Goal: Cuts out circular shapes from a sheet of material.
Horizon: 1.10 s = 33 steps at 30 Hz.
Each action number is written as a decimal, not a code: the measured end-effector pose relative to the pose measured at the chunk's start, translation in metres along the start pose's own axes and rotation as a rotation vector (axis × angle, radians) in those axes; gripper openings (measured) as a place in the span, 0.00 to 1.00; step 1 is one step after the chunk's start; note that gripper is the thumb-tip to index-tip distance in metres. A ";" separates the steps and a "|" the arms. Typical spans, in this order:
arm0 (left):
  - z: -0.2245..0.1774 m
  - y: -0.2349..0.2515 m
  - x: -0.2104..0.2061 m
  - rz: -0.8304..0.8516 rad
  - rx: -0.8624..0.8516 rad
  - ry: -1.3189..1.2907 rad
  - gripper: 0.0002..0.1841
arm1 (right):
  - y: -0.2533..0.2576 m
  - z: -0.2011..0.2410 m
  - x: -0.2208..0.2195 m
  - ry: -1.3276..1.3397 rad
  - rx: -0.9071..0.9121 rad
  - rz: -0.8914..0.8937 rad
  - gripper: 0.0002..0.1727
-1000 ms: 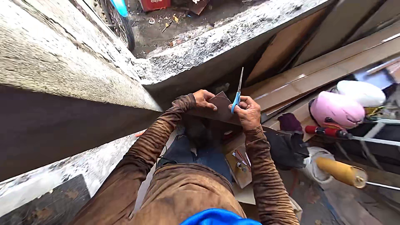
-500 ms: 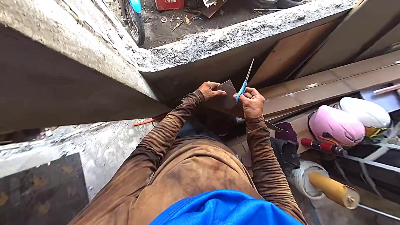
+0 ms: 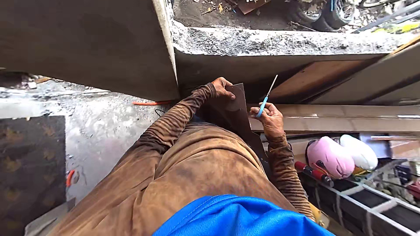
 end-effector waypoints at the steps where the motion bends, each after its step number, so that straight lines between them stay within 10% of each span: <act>1: 0.001 -0.001 0.002 -0.009 0.018 0.000 0.12 | 0.000 0.002 0.002 -0.022 0.003 -0.006 0.21; 19: -0.010 -0.024 -0.015 -0.167 0.151 -0.041 0.14 | 0.024 0.013 -0.059 -0.373 0.125 -0.105 0.20; 25: -0.004 -0.038 -0.008 0.193 -0.120 -0.273 0.08 | 0.022 0.018 -0.044 -0.308 0.190 -0.115 0.21; 33: 0.002 -0.035 -0.017 0.215 0.091 -0.465 0.19 | 0.015 0.028 -0.034 -0.227 0.198 -0.090 0.22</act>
Point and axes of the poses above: each hand's wrist, its own y-axis towards the middle knuckle, its own x-axis out of the back of the hand, z = x × y, the point moved 3 cm from there along y, towards the middle knuckle, and after that the axes turned 13 degrees about x, right-handed, at the moved point
